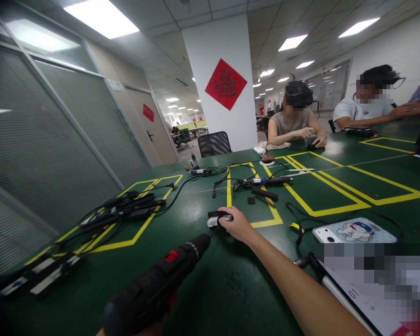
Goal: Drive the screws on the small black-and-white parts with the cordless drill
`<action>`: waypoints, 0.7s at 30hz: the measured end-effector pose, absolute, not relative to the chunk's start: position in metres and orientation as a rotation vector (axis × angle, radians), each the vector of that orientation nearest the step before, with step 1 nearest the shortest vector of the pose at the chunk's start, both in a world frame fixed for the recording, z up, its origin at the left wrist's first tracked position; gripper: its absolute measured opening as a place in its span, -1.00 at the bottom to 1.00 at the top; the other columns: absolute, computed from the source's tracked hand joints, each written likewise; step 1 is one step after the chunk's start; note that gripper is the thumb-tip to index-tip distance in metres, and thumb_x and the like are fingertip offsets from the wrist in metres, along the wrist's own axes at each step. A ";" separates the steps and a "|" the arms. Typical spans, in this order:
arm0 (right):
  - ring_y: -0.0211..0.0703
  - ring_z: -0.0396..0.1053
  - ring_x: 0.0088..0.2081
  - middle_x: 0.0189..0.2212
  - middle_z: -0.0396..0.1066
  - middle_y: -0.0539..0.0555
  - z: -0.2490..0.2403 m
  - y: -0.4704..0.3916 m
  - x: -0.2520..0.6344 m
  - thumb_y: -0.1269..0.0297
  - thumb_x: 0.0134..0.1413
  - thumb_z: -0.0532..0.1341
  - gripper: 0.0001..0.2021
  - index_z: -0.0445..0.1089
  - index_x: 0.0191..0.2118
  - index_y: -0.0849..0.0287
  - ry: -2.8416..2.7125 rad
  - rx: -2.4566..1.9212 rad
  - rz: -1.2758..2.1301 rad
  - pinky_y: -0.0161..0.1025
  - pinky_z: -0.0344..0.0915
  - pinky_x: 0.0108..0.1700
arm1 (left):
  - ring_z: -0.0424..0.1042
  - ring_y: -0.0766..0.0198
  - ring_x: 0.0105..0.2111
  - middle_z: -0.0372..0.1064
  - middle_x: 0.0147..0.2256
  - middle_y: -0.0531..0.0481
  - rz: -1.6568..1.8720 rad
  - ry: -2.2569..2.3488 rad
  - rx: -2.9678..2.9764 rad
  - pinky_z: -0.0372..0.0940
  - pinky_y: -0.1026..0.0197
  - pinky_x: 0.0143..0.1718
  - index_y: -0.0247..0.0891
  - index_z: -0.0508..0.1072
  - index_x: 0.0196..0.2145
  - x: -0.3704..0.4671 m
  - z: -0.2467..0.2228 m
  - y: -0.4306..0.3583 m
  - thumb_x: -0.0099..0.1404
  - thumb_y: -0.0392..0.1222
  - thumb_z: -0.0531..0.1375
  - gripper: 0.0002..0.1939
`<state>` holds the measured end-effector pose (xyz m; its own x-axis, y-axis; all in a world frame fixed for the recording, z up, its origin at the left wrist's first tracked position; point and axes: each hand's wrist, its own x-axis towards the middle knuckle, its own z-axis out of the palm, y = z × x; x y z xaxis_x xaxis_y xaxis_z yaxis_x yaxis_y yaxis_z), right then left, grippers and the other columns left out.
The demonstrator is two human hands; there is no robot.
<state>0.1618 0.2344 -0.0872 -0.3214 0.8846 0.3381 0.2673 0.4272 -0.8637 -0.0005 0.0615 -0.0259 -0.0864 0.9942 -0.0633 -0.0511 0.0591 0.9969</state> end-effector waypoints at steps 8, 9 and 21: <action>-0.18 0.28 -0.19 -0.18 0.30 0.06 -0.087 0.234 0.161 0.32 -0.09 0.12 -0.64 0.33 -0.08 0.15 -1.808 -0.981 0.913 -0.25 0.18 -0.10 | 0.23 0.10 0.03 0.35 -0.05 0.08 1.294 1.334 0.987 0.17 0.02 0.05 -0.13 0.42 -0.12 -0.003 -0.042 0.069 0.23 -0.08 -0.12 -0.60; -0.19 0.28 -0.19 -0.19 0.30 0.06 -0.087 0.234 0.161 0.32 -0.09 0.12 -0.65 0.33 -0.09 0.15 -1.807 -0.981 0.909 -0.25 0.18 -0.10 | 0.23 0.08 0.03 0.35 -0.05 0.08 1.301 1.309 1.006 0.17 0.00 0.05 -0.12 0.42 -0.12 -0.002 -0.042 0.070 0.21 -0.06 -0.10 -0.60; -0.18 0.28 -0.17 -0.17 0.30 0.07 -0.089 0.235 0.162 0.33 -0.08 0.12 -0.64 0.33 -0.08 0.15 -1.810 -0.980 0.908 -0.24 0.17 -0.07 | 0.22 0.14 0.04 0.36 -0.07 0.17 1.308 1.319 1.099 0.14 0.09 0.08 -0.08 0.45 -0.17 -0.003 -0.028 0.059 0.19 -0.24 -0.05 -0.65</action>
